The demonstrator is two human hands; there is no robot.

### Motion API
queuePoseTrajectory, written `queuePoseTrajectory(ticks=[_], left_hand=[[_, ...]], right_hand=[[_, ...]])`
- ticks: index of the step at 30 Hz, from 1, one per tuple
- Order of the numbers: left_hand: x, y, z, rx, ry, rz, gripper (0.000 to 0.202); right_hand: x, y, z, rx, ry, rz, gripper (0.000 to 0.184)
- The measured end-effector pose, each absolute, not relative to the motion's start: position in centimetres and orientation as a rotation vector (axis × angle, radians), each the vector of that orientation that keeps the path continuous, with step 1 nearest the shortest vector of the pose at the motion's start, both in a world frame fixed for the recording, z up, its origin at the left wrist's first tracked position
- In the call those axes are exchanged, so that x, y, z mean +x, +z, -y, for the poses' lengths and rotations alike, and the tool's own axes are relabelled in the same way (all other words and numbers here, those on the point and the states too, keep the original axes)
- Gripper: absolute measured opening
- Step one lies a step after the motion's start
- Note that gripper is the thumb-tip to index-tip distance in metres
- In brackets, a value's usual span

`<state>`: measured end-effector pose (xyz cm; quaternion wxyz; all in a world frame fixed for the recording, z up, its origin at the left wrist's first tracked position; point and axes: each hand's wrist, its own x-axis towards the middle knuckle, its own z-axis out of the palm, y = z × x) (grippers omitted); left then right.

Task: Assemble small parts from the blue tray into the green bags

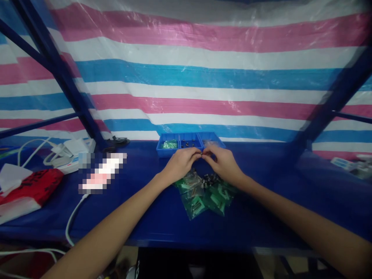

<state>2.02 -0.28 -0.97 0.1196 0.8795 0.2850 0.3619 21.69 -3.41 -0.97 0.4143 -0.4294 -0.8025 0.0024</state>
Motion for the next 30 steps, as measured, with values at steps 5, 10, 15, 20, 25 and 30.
queuePoseTrajectory(ticks=[5, 10, 15, 20, 25, 30], left_hand=[[1.9, -0.8, 0.2, 2.626, 1.021, -0.839, 0.027], [1.3, -0.5, 0.0, 2.724, 1.019, -1.059, 0.027], [-0.1, 0.2, -0.7, 2.809, 1.052, -1.250, 0.021], [-1.3, 0.9, -1.1, 2.952, 0.726, -1.207, 0.021], [-1.4, 1.2, -0.7, 2.898, 0.315, -1.197, 0.031], [-1.2, 1.3, -0.6, 2.832, 0.219, -1.159, 0.032]], right_hand=[[21.5, -0.8, 3.4, -1.033, -0.008, 2.058, 0.010], [21.3, -0.3, 2.0, -1.050, -0.121, 2.193, 0.018], [20.1, 1.1, -1.8, -1.214, -0.238, 2.244, 0.020], [19.6, 1.6, -1.8, -1.224, -0.236, 2.285, 0.023], [21.2, 0.3, 2.0, -1.114, -0.086, 2.398, 0.023], [21.5, -0.5, 3.4, -1.034, 0.032, 2.467, 0.024]])
